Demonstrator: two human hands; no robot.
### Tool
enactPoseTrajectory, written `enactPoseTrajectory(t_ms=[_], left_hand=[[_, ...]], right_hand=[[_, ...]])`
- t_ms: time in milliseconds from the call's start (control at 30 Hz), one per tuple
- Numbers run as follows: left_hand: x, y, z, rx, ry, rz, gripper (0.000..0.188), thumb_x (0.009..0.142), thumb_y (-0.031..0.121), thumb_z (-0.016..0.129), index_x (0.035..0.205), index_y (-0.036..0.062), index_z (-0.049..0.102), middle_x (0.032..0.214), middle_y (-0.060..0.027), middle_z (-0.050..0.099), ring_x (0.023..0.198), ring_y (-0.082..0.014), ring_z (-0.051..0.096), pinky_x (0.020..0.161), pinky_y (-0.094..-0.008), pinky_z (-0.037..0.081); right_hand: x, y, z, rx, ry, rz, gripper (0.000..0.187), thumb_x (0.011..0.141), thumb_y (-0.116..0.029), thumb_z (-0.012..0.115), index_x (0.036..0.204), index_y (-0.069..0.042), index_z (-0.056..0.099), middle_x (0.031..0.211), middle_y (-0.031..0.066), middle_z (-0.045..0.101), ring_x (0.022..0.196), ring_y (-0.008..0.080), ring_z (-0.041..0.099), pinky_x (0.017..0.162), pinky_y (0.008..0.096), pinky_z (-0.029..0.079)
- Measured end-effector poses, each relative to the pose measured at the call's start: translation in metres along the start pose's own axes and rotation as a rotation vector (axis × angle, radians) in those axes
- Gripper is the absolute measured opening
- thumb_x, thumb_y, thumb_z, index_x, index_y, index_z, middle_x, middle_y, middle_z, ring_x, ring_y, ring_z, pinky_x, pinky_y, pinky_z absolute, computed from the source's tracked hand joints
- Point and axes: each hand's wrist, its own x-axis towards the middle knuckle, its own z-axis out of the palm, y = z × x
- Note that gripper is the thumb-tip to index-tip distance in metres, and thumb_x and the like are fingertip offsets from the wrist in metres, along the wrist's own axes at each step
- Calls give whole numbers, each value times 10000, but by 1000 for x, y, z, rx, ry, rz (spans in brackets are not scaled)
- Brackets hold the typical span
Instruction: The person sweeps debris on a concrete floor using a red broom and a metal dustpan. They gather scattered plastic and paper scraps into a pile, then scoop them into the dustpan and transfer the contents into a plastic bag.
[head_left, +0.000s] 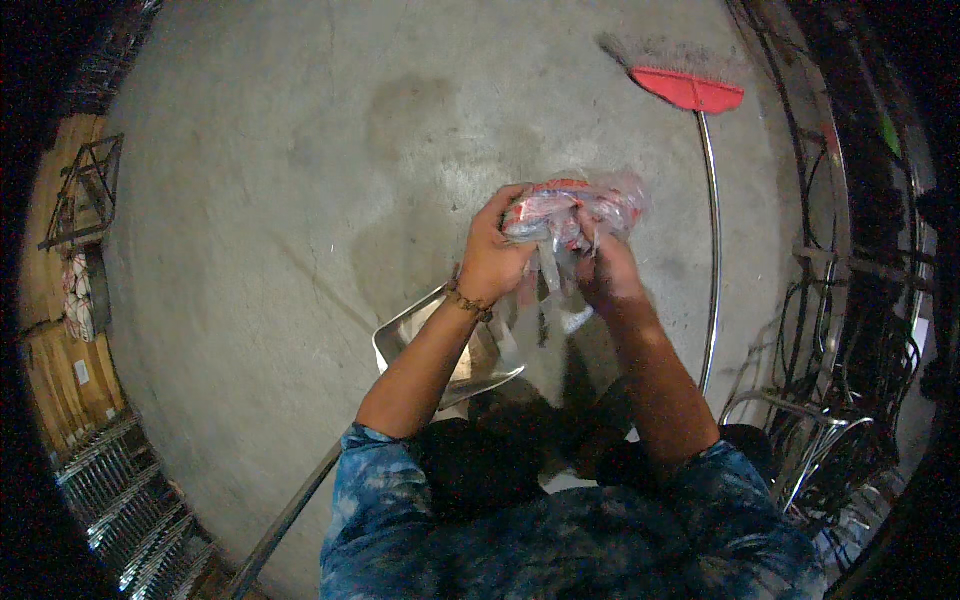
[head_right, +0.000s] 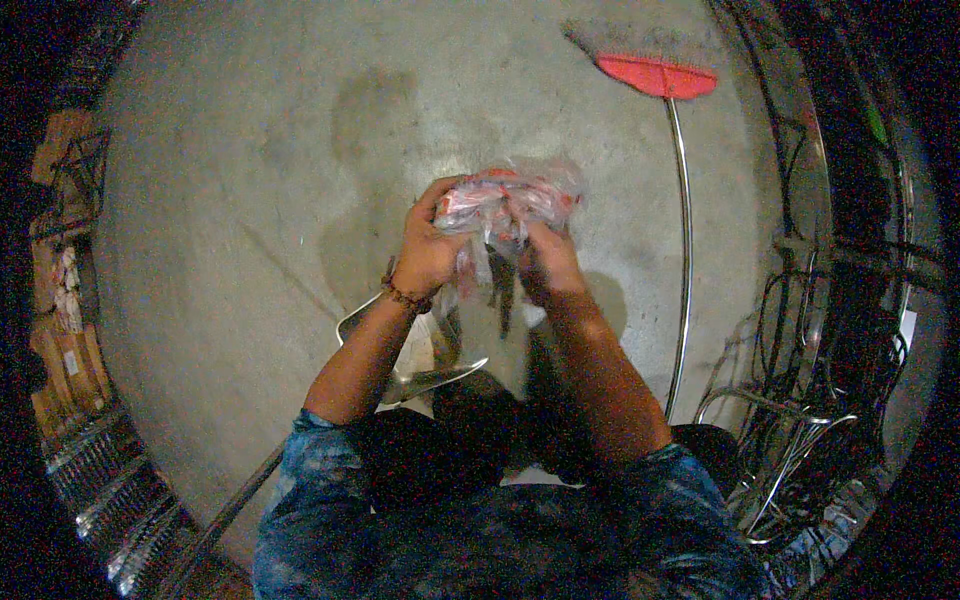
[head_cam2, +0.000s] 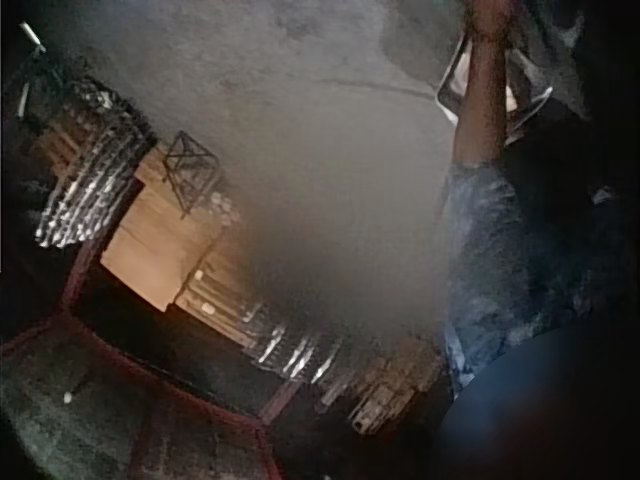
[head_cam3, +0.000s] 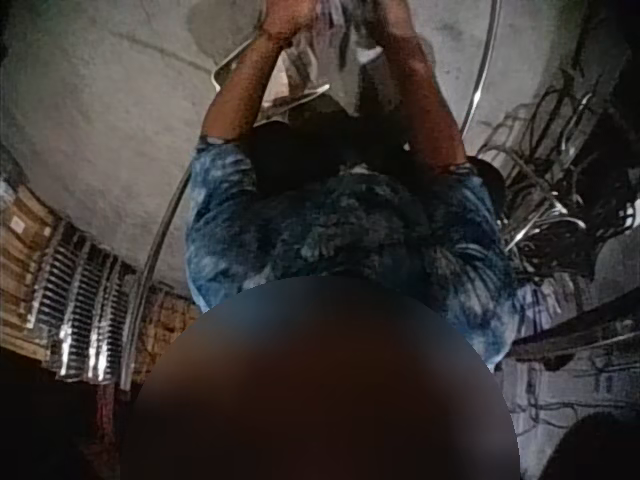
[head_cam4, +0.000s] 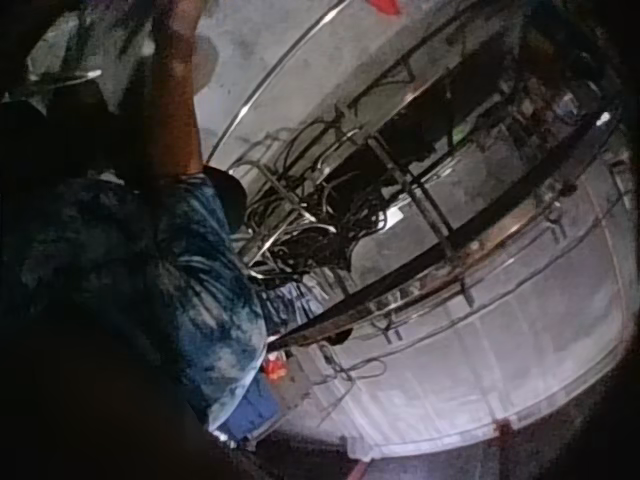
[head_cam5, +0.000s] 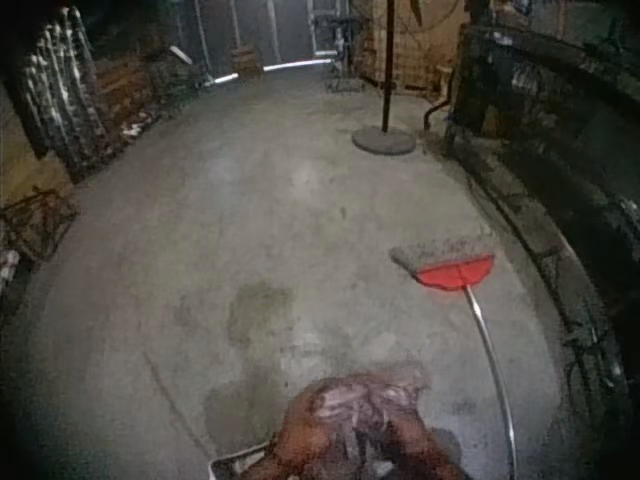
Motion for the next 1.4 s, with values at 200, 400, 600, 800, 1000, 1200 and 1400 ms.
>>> enactPoseTrajectory(t_ms=[200,400,600,800,1000,1200,1400], left_hand=[[-15,32,14,-464,166,59,608,784,170,720,1316,39,456,1209,-72,537,1114,-181,535,940,-314,446],[-16,29,4,-771,160,-212,457,912,485,580,1166,105,561,1051,-23,619,1024,-181,574,914,-346,458],[-14,22,-1,-698,72,-154,485,759,360,785,1085,80,559,1015,-32,628,982,-162,587,884,-343,474],[0,24,-58,-405,431,168,248,715,83,696,935,80,583,877,-13,621,783,-126,597,709,-315,498],[-26,30,-42,56,485,136,341,722,69,655,1046,8,567,884,-44,646,764,-127,603,726,-292,502],[-43,11,-37,131,243,-68,548,666,166,784,1145,39,548,921,-81,654,861,-173,625,792,-335,504],[-57,9,-54,587,241,158,648,669,226,818,1217,53,519,1013,-140,657,905,-270,650,809,-370,515]], right_hand=[[-31,20,44,345,-27,115,486,972,-425,468,1275,-50,527,1148,90,603,1002,234,593,848,369,485],[-19,39,51,10,-10,-44,468,969,-329,483,1329,-30,478,1293,105,539,1182,244,528,1003,366,418],[6,66,18,-457,-338,-589,539,923,-254,553,1377,-11,396,1370,155,465,1200,292,514,1002,411,417],[4,31,2,-440,-308,-62,719,912,-493,523,1465,-115,260,1350,172,489,1123,354,558,928,499,463],[-25,57,33,845,-1063,533,744,885,-681,370,1333,-96,475,1251,149,565,1134,365,542,890,533,463],[-8,83,54,231,-80,251,405,958,-448,433,1153,-118,564,988,47,640,833,214,614,741,399,514],[7,81,15,-679,-490,370,427,938,-328,539,1258,-45,550,1144,129,637,1020,254,616,944,372,474]])
